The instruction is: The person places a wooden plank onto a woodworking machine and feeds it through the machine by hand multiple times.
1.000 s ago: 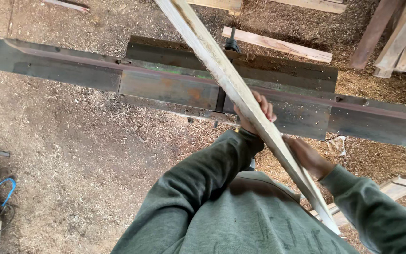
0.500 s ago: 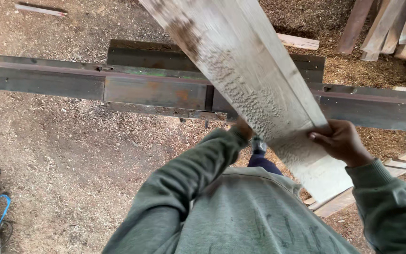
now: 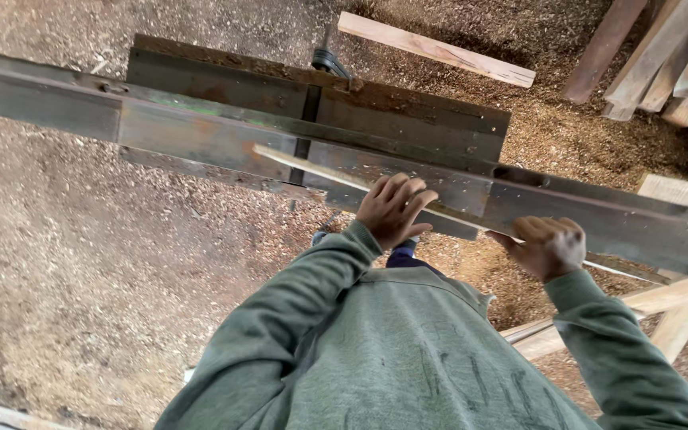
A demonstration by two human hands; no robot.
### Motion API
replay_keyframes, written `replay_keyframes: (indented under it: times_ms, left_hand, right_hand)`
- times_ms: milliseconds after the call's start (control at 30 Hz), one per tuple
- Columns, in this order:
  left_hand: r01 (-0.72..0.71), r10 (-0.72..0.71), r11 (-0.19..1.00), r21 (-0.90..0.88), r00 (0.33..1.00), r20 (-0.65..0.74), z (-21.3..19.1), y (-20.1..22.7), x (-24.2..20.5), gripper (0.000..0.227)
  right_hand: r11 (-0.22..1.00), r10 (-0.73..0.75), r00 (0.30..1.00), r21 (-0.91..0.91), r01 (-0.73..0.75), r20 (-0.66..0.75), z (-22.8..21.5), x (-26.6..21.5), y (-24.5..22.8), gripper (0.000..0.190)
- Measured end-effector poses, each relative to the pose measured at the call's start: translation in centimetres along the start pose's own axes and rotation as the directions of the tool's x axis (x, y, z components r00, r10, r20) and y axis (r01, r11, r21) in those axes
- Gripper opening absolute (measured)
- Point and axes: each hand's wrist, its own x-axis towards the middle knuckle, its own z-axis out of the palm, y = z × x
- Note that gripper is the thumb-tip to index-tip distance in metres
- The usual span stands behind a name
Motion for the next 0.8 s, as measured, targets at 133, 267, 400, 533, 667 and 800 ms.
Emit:
replay_keyframes:
  times_ms: [133,267,400,533,667,800]
  left_hand:
    - [0.033,-0.048,0.991,0.130,0.992,0.118,4.5,0.3,3.1,0.080]
    - [0.087,-0.118,0.985,0.147,0.969,0.218,7.2,0.8,3.8,0.065]
    - [0.112,-0.155,0.969,0.221,0.969,0.192,9.2,0.4,4.0,0.033]
    - [0.033,-0.090,0.966,0.258,0.973,0.212,12.4,-1.1,4.7,0.013]
    - [0.024,-0.102,0.958,0.286,0.960,0.259,14.7,-1.3,4.9,0.008]
    - [0.044,-0.166,0.935,0.351,0.931,0.324,14.7,-1.2,4.7,0.012]
  right_hand:
    - [0.996,-0.067,0.998,-0.054,0.066,-0.006,3.0,-0.8,4.7,0.049]
    - [0.998,-0.050,0.998,0.027,0.051,-0.043,4.3,-2.2,8.1,0.044]
    - [0.998,-0.030,0.997,0.055,0.034,-0.073,4.8,-4.4,11.5,0.044]
    - [1.000,-0.024,0.998,-0.015,0.023,-0.055,6.9,-5.5,14.5,0.050]
    - [0.999,0.036,0.999,0.022,-0.035,-0.016,8.5,-5.1,15.8,0.044]
    - [0.997,0.069,0.997,0.042,-0.070,0.024,9.6,-4.5,15.2,0.039]
